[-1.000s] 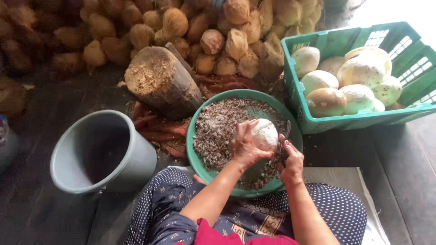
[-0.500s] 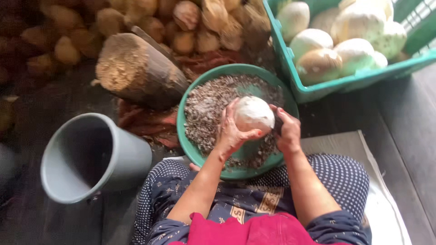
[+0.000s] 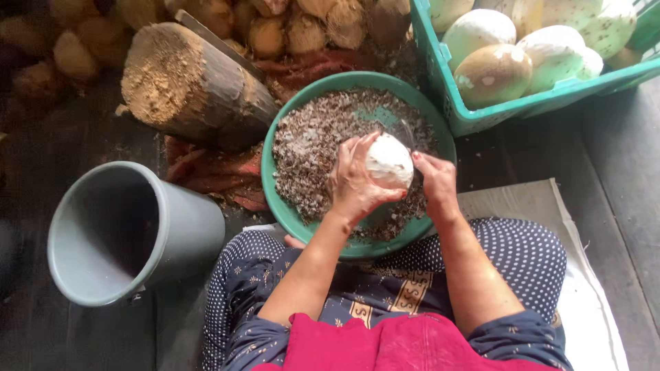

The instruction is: The person sits cross-legged on the floor and uses a knife to peel the husk off a coconut. They rotate the coconut in their hands while scraping away the outer layer into a green basin, then reach for another coconut from a nearby pile.

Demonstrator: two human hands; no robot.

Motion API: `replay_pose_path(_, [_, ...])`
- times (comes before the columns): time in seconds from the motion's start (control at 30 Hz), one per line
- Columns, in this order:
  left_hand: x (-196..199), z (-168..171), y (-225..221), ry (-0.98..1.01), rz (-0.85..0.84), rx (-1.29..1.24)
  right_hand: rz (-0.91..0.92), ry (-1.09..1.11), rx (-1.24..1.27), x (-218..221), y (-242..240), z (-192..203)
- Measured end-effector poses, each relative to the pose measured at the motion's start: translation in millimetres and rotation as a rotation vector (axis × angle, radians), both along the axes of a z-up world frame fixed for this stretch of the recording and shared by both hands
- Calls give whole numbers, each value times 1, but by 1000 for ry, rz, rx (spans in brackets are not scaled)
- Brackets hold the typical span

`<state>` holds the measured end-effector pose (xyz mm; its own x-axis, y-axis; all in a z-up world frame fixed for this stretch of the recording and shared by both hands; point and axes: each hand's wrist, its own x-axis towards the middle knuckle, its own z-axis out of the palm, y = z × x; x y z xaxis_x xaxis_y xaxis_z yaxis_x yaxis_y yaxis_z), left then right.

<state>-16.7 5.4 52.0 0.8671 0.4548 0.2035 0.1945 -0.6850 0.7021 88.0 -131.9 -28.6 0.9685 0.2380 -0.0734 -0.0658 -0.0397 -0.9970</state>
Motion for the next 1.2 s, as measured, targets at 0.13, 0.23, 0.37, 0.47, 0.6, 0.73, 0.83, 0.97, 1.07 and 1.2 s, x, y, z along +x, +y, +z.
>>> replay_pose_path(0.13, [10, -4, -8, -44, -23, 48, -68, -94, -107, -6, 4, 30])
replay_pose_path(0.23, [21, -16, -8, -11, 25, 116, -38, -562, -130, -32, 6, 75])
replay_pose_path(0.37, [18, -3, -9, -67, -5, 101, -116, -363, -314, -1, 14, 29])
replay_pose_path(0.47, [16, -6, -9, -88, -25, 68, -113, -194, -326, -9, 11, 51])
replay_pose_path(0.6, [31, -25, -4, -83, 104, 162, -111, -557, -561, -24, 18, 83])
replay_pose_path(0.73, [15, -3, -6, -107, -16, 9, -43, -37, -306, 15, 8, 43])
replay_pose_path(0.83, [11, -7, 0, -113, -26, 42, -33, 123, 86, 3, 11, 43])
replay_pose_path(0.97, [11, -20, 24, -146, -145, -368, -86, 190, 292, -10, 0, 57])
replay_pose_path(1.07, [10, -25, 34, -123, -232, -620, -75, 174, 240, -1, -11, 36])
replay_pose_path(1.2, [2, 11, 41, 11, -252, -480, -40, 347, 183, -2, -5, 10])
